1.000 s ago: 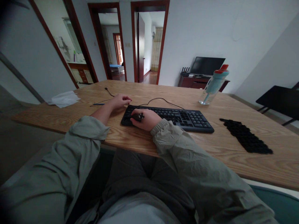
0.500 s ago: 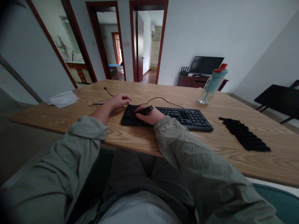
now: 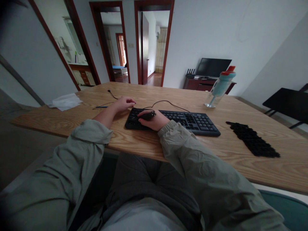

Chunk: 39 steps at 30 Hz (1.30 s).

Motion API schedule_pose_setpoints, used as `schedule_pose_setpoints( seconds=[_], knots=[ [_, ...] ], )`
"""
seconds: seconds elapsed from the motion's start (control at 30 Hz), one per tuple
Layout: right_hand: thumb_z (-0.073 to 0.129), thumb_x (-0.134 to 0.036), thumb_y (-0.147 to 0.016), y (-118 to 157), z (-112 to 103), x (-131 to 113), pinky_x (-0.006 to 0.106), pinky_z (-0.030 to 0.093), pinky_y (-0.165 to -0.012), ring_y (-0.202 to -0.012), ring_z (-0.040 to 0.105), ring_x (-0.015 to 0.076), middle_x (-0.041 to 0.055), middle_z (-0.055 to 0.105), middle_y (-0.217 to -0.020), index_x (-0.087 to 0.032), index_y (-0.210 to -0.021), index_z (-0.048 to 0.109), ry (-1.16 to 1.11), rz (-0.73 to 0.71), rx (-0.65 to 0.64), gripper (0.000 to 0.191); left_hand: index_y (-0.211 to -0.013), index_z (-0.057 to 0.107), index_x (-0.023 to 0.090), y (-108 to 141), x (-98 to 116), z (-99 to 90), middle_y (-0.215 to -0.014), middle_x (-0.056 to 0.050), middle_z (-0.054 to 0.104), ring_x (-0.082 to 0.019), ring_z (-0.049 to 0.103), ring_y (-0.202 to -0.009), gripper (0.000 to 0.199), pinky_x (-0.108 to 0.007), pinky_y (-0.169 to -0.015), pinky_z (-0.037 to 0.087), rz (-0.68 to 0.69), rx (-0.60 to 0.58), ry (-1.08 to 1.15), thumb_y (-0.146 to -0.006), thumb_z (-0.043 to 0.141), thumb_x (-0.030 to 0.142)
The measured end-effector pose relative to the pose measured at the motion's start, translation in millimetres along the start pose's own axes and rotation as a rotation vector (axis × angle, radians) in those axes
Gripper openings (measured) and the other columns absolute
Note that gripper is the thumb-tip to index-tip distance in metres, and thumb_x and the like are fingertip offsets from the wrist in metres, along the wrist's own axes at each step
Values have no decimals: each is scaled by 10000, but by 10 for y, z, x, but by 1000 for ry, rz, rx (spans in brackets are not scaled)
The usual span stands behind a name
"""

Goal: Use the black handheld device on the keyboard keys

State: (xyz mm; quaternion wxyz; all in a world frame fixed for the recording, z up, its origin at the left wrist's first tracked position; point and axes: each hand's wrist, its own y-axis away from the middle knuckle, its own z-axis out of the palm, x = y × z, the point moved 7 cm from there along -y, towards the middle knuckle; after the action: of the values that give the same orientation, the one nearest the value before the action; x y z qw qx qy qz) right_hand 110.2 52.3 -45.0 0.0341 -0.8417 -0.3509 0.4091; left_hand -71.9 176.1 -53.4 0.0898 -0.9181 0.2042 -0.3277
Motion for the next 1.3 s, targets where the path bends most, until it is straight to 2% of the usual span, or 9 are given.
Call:
schedule_pose_setpoints(
  seconds=[0.1, 0.17, 0.3, 0.5, 0.67, 0.77, 0.93, 1.3],
  knots=[
    [646, -332, -818, -13, -9, 113, 188, 441, -460, -500, 539, 73, -5, 641, -701, -170, -1074, 704, -77, 128, -2, 309, -917, 739, 148, -1, -3, 4, -890, -77, 728, -203, 626, -814, 277, -331, -791, 483, 2, -2, 0, -772, 578, 322],
    [650, -318, -817, -4, -9, 132, 175, 432, -438, -483, 531, 66, -17, 621, -670, -175, -1072, 703, -103, 164, -7, 297, -915, 740, 144, 2, 8, 4, -888, -77, 727, -204, 628, -818, 278, -333, -802, 482, 9, -7, 2, -769, 575, 313],
    [658, -319, -819, -18, 11, 87, 176, 435, -436, -487, 530, 72, -16, 614, -651, -177, -1056, 708, -90, 152, 6, 281, -922, 740, 134, 8, 26, 2, -899, -86, 727, -213, 633, -829, 290, -342, -812, 486, 13, -12, 6, -765, 572, 311],
    [639, -343, -837, -179, -7, 33, 198, 446, -443, -525, 523, 90, 40, 658, -727, -138, -950, 698, -113, 116, 134, 242, -911, 733, 140, 8, 28, 2, -899, -82, 725, -205, 625, -822, 269, -328, -789, 484, 0, -17, 2, -759, 593, 312],
    [646, -326, -827, -155, 10, 87, 205, 444, -461, -517, 523, 85, 21, 636, -702, -139, -978, 701, -88, 159, 64, 246, -911, 730, 126, 15, 34, 6, -899, -89, 722, -208, 621, -801, 260, -341, -793, 484, -6, -39, 8, -761, 607, 298],
    [646, -325, -819, -121, -6, 64, 225, 467, -542, -560, 547, 94, 12, 635, -694, -147, -993, 710, -23, 80, 48, 257, -930, 731, 122, 21, 38, 1, -926, -99, 723, -220, 627, -839, 268, -349, -811, 481, 1, -23, 3, -778, 597, 298],
    [634, -304, -814, -106, -15, -56, 253, 482, -695, -708, 599, 122, 36, 682, -789, -144, -979, 721, 82, -57, 40, 246, -947, 728, 124, 28, 33, 9, -942, -95, 720, -211, 629, -855, 277, -340, -820, 478, 0, -24, -11, -793, 585, 304],
    [621, -290, -818, -136, 2, -221, 235, 440, -640, -646, 582, 112, 25, 686, -751, -143, -981, 717, 161, -93, -32, 239, -956, 720, 121, 22, 17, 26, -942, -90, 721, -194, 619, -850, 290, -326, -810, 474, 3, -33, -8, -793, 588, 322]
  ],
)
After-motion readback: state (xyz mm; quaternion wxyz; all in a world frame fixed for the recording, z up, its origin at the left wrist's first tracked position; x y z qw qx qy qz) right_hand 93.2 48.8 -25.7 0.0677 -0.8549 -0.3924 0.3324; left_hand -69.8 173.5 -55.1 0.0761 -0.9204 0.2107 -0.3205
